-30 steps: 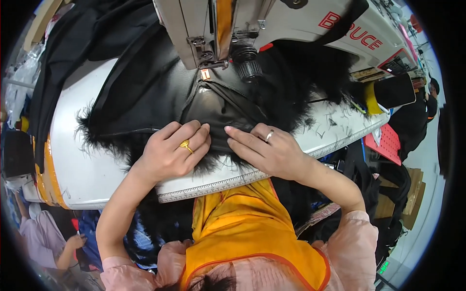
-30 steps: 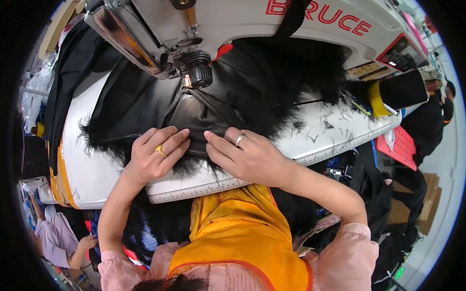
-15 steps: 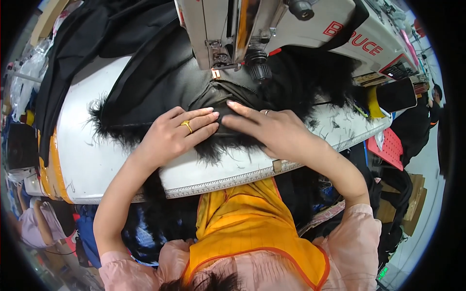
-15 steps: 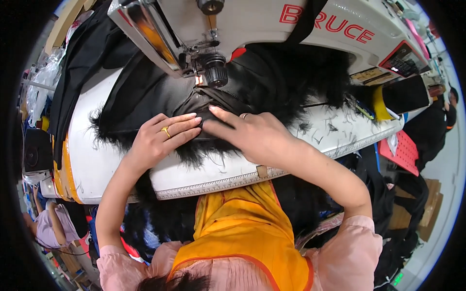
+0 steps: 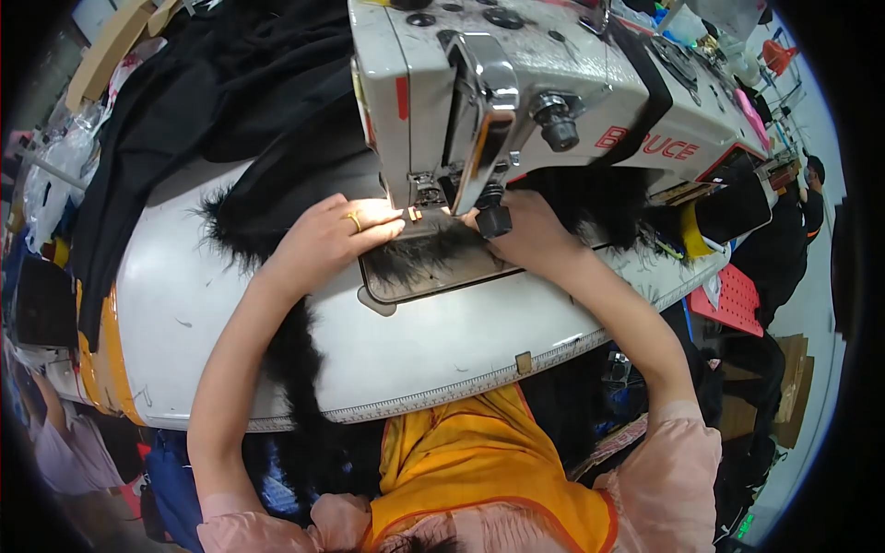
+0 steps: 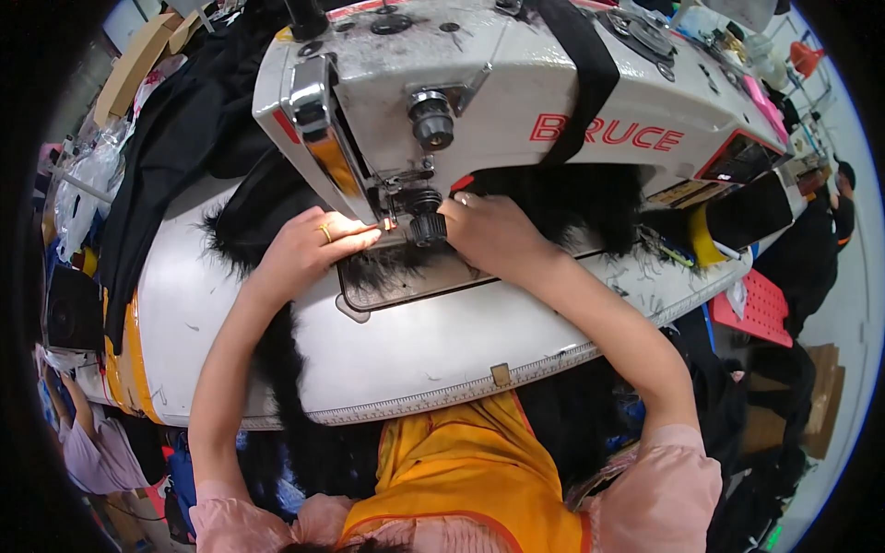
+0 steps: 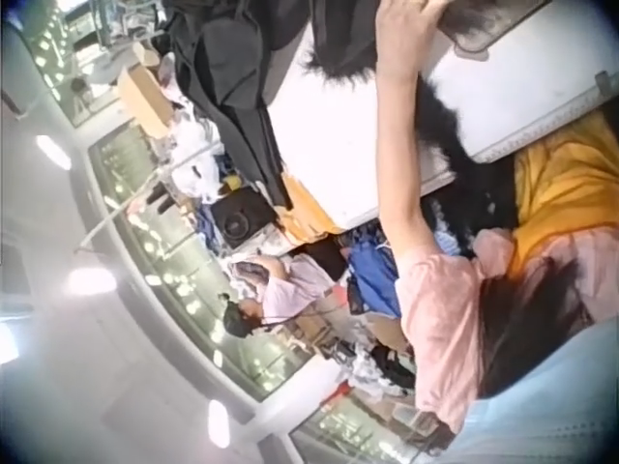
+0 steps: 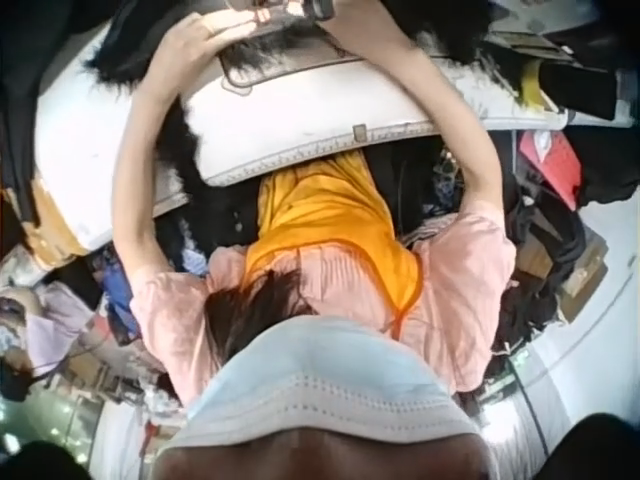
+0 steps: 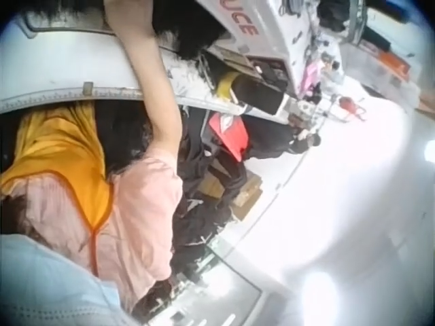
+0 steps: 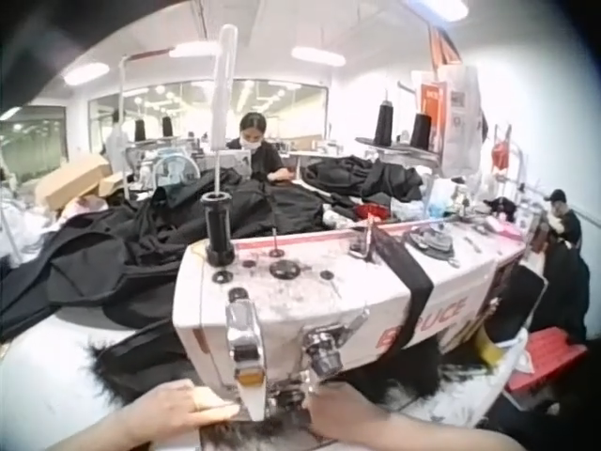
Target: Sew a strip of black fur trim onto a piece of black garment fabric using an industrial sewing machine.
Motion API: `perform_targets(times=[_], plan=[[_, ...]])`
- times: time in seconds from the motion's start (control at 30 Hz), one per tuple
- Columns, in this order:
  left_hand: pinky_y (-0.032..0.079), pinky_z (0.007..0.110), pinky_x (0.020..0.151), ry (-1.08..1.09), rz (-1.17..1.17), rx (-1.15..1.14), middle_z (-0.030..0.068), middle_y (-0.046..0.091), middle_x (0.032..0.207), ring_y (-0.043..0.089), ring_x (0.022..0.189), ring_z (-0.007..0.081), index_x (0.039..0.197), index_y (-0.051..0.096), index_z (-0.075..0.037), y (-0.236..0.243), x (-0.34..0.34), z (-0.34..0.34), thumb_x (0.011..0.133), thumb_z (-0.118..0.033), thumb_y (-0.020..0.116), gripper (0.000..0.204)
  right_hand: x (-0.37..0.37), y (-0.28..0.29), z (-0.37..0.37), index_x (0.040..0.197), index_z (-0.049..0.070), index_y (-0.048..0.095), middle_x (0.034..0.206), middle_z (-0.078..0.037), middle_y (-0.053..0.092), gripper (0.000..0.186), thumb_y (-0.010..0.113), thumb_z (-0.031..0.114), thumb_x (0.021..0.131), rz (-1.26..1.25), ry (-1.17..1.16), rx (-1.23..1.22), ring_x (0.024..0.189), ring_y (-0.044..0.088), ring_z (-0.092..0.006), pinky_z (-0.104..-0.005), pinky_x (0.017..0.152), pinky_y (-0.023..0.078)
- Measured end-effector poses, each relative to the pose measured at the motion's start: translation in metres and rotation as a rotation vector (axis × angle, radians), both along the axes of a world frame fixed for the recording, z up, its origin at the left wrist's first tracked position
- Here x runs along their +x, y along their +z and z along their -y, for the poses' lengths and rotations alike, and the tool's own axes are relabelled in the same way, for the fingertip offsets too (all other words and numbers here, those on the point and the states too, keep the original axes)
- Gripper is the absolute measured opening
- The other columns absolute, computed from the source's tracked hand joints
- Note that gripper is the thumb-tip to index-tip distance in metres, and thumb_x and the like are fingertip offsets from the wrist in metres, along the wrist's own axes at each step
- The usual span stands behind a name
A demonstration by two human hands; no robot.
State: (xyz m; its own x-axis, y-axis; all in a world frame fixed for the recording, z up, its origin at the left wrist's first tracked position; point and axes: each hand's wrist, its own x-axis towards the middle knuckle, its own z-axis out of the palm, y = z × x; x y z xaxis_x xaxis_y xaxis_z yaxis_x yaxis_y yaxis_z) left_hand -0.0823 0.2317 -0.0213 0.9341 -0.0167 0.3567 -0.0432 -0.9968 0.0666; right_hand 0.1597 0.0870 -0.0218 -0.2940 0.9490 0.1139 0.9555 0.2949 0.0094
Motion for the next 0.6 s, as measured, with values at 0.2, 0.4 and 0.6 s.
perform_targets(times=[0.2,0.4,0.6], plan=[[0.045,0.030,0.080,0.002,0.066,-0.039,-0.0008,0.064,0.110,0.061,0.093,0.0170,0.110,0.066,-0.012,0.006,-0.001,0.008,0.069,-0.001,0.059,0.043,0.000,0.001,0.052,0.113,0.011,0.061,0.115,0.000,0.060,0.042,0.062,0.012,0.072,-0.060,0.158,0.195,0.095,0.061,-0.0178,-0.0322,0.077,0.053],[0.044,0.029,0.084,0.015,-0.012,0.240,-0.0012,0.058,0.106,0.056,0.099,0.0147,0.112,0.062,-0.010,0.009,0.001,0.018,0.073,-0.010,0.058,0.039,-0.009,0.011,0.055,0.106,0.008,0.061,0.113,-0.002,0.059,0.032,0.056,0.012,0.074,-0.037,0.157,0.210,0.100,0.058,-0.0194,-0.0308,0.081,0.052],[0.044,0.031,0.090,0.025,-0.052,0.223,0.0015,0.054,0.112,0.053,0.106,0.0163,0.116,0.058,-0.009,0.016,0.018,0.054,0.075,-0.011,0.058,0.041,-0.013,0.012,0.056,0.116,0.009,0.058,0.118,-0.004,0.056,0.040,0.054,0.011,0.076,-0.062,0.115,0.141,0.104,0.056,-0.0214,-0.0331,0.088,0.049]])
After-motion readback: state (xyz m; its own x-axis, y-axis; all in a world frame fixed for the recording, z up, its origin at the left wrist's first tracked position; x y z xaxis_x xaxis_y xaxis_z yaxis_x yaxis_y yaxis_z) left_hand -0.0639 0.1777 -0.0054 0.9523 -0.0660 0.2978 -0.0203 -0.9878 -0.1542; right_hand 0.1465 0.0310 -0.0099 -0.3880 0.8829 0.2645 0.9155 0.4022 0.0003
